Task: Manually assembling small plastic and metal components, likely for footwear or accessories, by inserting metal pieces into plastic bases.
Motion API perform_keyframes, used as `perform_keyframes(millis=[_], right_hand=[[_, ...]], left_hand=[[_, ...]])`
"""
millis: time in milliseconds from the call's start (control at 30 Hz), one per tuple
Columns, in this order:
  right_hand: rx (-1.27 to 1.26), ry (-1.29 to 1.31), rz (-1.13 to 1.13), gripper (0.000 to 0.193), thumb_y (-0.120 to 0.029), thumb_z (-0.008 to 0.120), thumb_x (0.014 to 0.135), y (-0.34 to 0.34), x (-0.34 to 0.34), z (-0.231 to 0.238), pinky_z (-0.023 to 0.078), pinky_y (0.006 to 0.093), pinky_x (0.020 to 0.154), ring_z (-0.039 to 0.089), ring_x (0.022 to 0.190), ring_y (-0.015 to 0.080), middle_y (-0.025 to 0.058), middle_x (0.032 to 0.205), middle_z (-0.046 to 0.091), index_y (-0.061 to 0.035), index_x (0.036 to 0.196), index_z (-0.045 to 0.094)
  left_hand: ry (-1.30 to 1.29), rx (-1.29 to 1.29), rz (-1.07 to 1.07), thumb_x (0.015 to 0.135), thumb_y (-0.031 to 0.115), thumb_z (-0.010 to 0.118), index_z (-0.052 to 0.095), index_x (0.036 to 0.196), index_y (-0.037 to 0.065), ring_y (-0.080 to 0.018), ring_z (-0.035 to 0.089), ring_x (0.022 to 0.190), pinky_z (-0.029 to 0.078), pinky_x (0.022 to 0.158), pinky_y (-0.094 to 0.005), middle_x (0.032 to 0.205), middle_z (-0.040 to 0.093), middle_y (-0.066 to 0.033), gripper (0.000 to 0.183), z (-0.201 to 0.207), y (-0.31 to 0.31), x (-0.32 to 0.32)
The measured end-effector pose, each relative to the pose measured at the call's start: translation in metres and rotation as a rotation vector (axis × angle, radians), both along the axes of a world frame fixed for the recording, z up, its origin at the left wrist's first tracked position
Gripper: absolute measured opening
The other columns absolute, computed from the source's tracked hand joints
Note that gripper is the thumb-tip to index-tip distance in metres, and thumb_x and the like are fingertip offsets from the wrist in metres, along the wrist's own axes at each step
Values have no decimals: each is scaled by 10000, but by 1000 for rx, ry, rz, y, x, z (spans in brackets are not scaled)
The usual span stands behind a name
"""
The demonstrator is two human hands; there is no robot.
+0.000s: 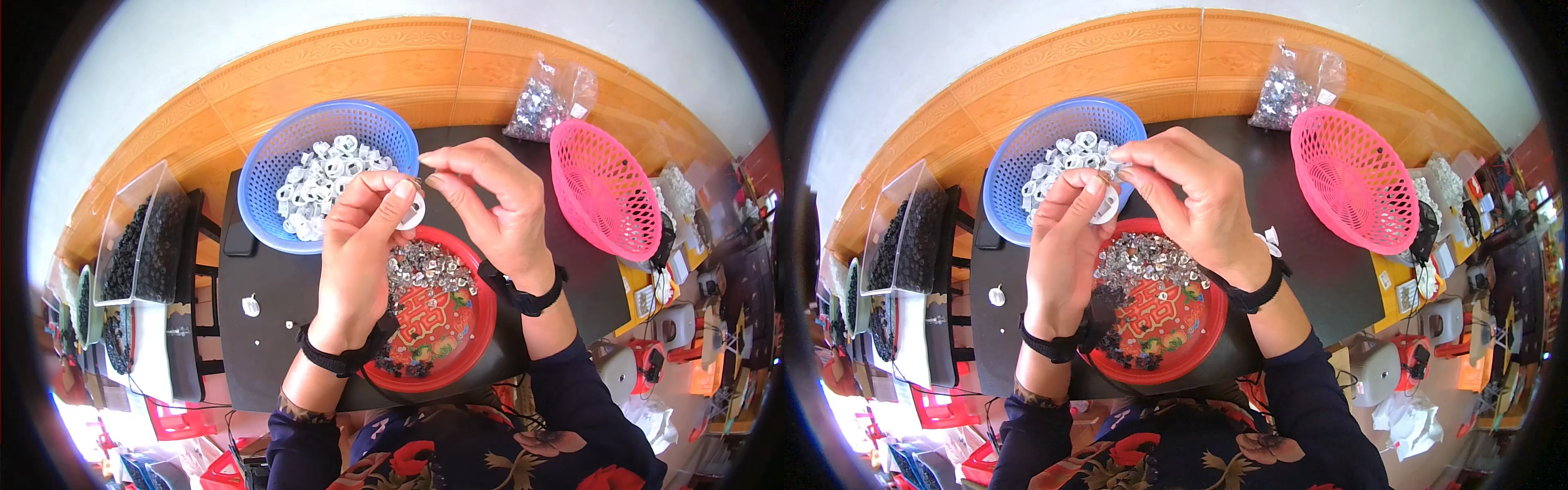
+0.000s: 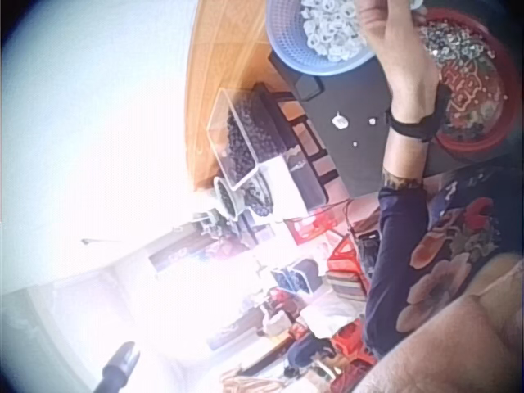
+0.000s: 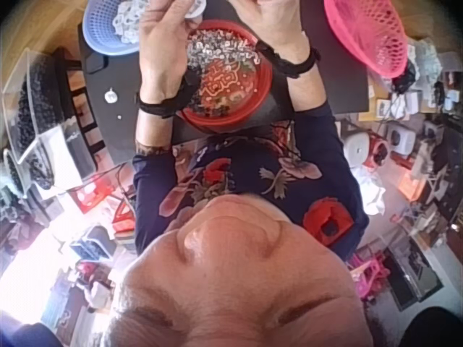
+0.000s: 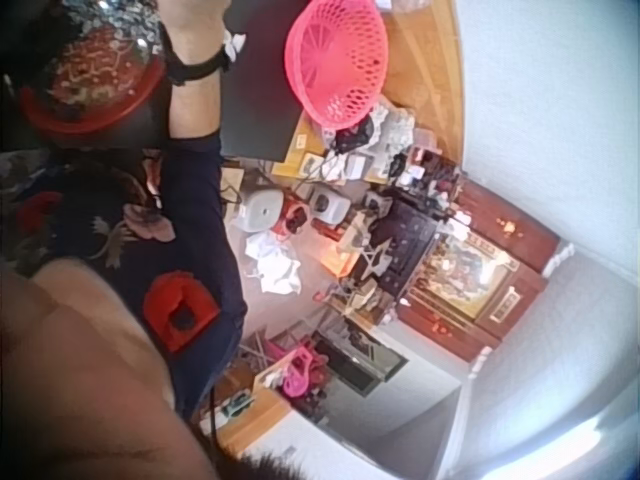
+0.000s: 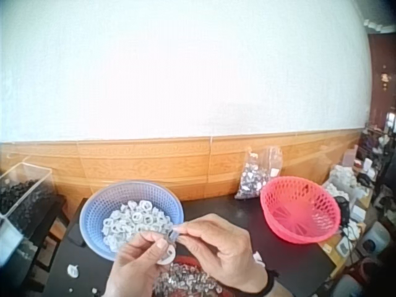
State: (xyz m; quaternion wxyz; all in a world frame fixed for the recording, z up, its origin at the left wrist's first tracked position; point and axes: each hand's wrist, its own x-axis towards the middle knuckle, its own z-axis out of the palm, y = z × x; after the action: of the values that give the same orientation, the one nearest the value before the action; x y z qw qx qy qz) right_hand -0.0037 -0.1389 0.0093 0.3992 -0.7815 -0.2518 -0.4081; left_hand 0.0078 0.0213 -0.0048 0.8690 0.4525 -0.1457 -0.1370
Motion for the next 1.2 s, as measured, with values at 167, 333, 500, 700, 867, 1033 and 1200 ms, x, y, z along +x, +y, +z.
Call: perform_keyframes(millis=[167,333,500,700,867,1033,1200], right_hand=[[110,158,61,117,3,704,780,0,-12,10,461,262,579,601,656,162,89,800,624,-6,875,636],[36,176,45,106,9,679,799,2,-12,5,446,299,590,574,653,218,92,749,574,-10,852,589],[66,228,85,116,1,609,852,7,-12,3,460,351,633,573,718,288,119,841,559,-28,924,523],[30,208,1,105,1,589,858,5,-14,6,460,372,654,571,736,312,116,835,543,-34,914,506],[-120,136,-97,134,-6,604,840,6,-14,4,431,367,690,564,740,281,71,832,543,-66,898,499],[-181,103,-159,151,4,632,806,7,-17,8,431,368,663,543,744,301,88,820,538,-47,903,529],[-232,63,-180,167,8,638,797,7,-18,8,430,371,682,544,754,296,86,828,539,-52,912,532]], left_hand=[[-202,122,233,913,70,614,602,970,42,-34,536,814,432,720,-190,892,611,17,64,4,-10,-8],[-243,131,276,906,49,620,601,964,36,-30,528,820,426,718,-182,891,603,21,62,3,-12,-10],[-214,111,252,955,105,543,605,1071,29,-77,561,892,453,780,-235,989,627,-24,152,-1,-10,-11],[-121,-35,95,998,166,460,585,1190,-2,-61,545,879,446,782,-232,987,627,-19,284,1,-11,-6],[-160,-16,152,986,126,478,561,1216,3,-68,551,899,450,798,-229,1045,618,-27,274,1,-14,-6],[-214,23,162,985,99,465,511,1251,-19,-135,555,984,455,843,-286,1138,587,-94,295,-3,-13,-6],[-230,37,172,983,103,474,524,1235,-15,-148,563,1012,460,863,-301,1147,590,-94,283,-6,-14,-5]])
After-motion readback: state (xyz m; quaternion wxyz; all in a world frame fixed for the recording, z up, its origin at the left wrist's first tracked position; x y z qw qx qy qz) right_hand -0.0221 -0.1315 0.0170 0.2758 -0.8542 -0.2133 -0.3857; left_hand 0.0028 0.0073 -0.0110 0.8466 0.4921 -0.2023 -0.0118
